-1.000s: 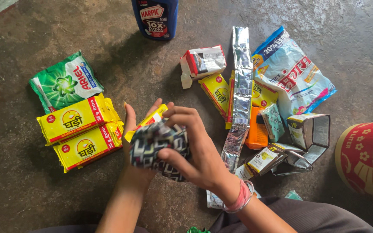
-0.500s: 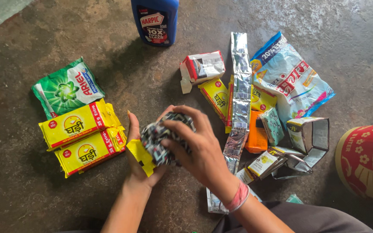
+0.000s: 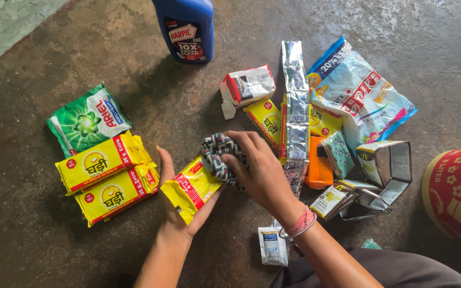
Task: The person sits on the floor and uses a patterned cloth to wipe the surface of several yellow detergent packets. They pick up each packet, rub it with the cloth, and place it back down among other cleaning supplies.
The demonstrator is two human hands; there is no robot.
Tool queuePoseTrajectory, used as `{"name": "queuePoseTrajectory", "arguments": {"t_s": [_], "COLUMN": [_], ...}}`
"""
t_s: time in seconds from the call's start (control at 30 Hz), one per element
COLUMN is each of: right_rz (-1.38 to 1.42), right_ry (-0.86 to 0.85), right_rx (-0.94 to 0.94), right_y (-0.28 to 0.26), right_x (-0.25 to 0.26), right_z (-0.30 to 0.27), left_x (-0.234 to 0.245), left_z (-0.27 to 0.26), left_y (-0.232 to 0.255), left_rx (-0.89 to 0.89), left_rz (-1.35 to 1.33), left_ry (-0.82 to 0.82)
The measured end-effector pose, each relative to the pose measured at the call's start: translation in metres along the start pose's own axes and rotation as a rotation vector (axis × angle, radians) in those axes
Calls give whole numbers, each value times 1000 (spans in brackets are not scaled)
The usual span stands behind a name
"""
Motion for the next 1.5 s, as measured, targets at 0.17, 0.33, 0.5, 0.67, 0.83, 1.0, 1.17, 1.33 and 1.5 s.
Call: {"name": "queuePoseTrajectory", "arguments": {"t_s": [0.17, 0.33, 0.5, 0.67, 0.83, 1.0, 1.17, 1.33, 1.5], "right_rz": [165, 67, 61, 40, 41, 59, 30, 19, 58], "right_ry": [-157, -123, -88, -12, -10, 29, 54, 41, -38], "right_rx": [135, 138, 7, 27, -14, -14, 124, 207, 434], "right_y": [0, 3, 13, 15, 15, 5, -13, -27, -54], "right_x": [-7, -5, -1, 2, 0, -7, -12, -11, -11], "right_z": [-2, 1, 0, -1, -2, -4, -4, -6, -8], "left_x": [5, -14, -16, -27, -26, -18, -14, -10, 0], "left_z": [-4, -8, -8, -13, -13, -10, -10, -16, -13], "left_y": [9, 6, 6, 9, 13, 17, 25, 31, 40], "left_rx": [-95, 4, -18, -27, -68, -135, -264, -349, -395], "left_rz": [30, -68, 9, 7, 74, -1, -85, -65, -110], "left_ry": [63, -383, -135, -205, -214, -196, -177, -203, -202]}}
Point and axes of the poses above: each hand's wrist, its own z-axis towards the middle knuckle, its own x-axis out of the back of the hand, y = z × x, the point moved 5 cm from there along z, towards the middle knuckle, and after that the axes turned 10 degrees about x, right-handed, at the moved point
